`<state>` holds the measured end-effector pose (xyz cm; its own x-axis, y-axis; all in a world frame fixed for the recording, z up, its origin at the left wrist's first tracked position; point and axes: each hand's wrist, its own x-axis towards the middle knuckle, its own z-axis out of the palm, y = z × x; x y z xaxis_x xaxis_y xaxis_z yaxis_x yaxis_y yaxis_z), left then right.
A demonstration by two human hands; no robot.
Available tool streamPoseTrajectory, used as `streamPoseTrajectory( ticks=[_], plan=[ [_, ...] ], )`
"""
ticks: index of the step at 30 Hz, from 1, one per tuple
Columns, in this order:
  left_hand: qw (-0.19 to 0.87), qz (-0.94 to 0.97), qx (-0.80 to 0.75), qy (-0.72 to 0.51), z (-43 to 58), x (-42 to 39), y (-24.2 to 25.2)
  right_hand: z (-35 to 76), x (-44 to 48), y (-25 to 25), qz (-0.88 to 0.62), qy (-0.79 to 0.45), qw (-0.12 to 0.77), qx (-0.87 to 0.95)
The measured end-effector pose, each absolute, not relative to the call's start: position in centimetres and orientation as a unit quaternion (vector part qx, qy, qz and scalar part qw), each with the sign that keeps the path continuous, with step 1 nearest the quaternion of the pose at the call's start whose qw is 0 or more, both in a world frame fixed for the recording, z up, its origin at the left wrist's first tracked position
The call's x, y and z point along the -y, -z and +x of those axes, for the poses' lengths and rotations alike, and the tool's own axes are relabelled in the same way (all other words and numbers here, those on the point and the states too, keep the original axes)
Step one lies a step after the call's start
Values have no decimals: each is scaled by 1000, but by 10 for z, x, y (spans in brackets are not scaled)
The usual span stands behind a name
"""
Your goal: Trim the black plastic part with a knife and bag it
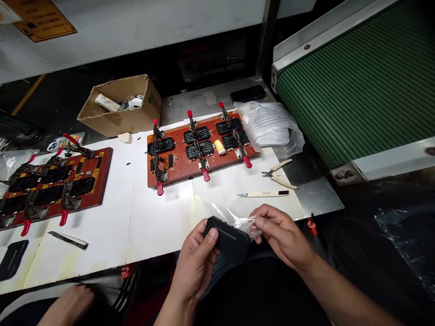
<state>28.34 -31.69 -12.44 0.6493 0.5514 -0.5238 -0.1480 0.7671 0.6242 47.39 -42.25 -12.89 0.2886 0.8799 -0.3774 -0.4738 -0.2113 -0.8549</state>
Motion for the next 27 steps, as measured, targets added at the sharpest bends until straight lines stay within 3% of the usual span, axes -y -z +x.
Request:
streamPoseTrajectory(
  ticks=[2, 7, 10, 13, 16, 22, 27],
  plan=[
    [843, 294, -396, -216, 283, 315, 126, 470, 426, 130, -573, -508, 607, 214],
    [777, 294, -469, -299, 291, 320, 129, 445, 432, 129, -656, -276, 490, 503],
    [709, 297, -515, -379, 298, 336, 130, 423, 430, 133, -644, -210, 463, 571],
    [662, 354, -542, -376, 299, 356, 132, 413, 423, 132, -653, -227, 503, 518],
    [688, 456, -475, -305, 291, 365, 137, 415, 415, 124, -665, -228, 544, 457],
    [686, 528, -448, -223, 276, 348, 137, 419, 422, 107, -572, -283, 549, 540],
    [706, 445, -498, -237, 285, 333, 118, 431, 440, 124, -566, -495, 559, 349]
  ],
)
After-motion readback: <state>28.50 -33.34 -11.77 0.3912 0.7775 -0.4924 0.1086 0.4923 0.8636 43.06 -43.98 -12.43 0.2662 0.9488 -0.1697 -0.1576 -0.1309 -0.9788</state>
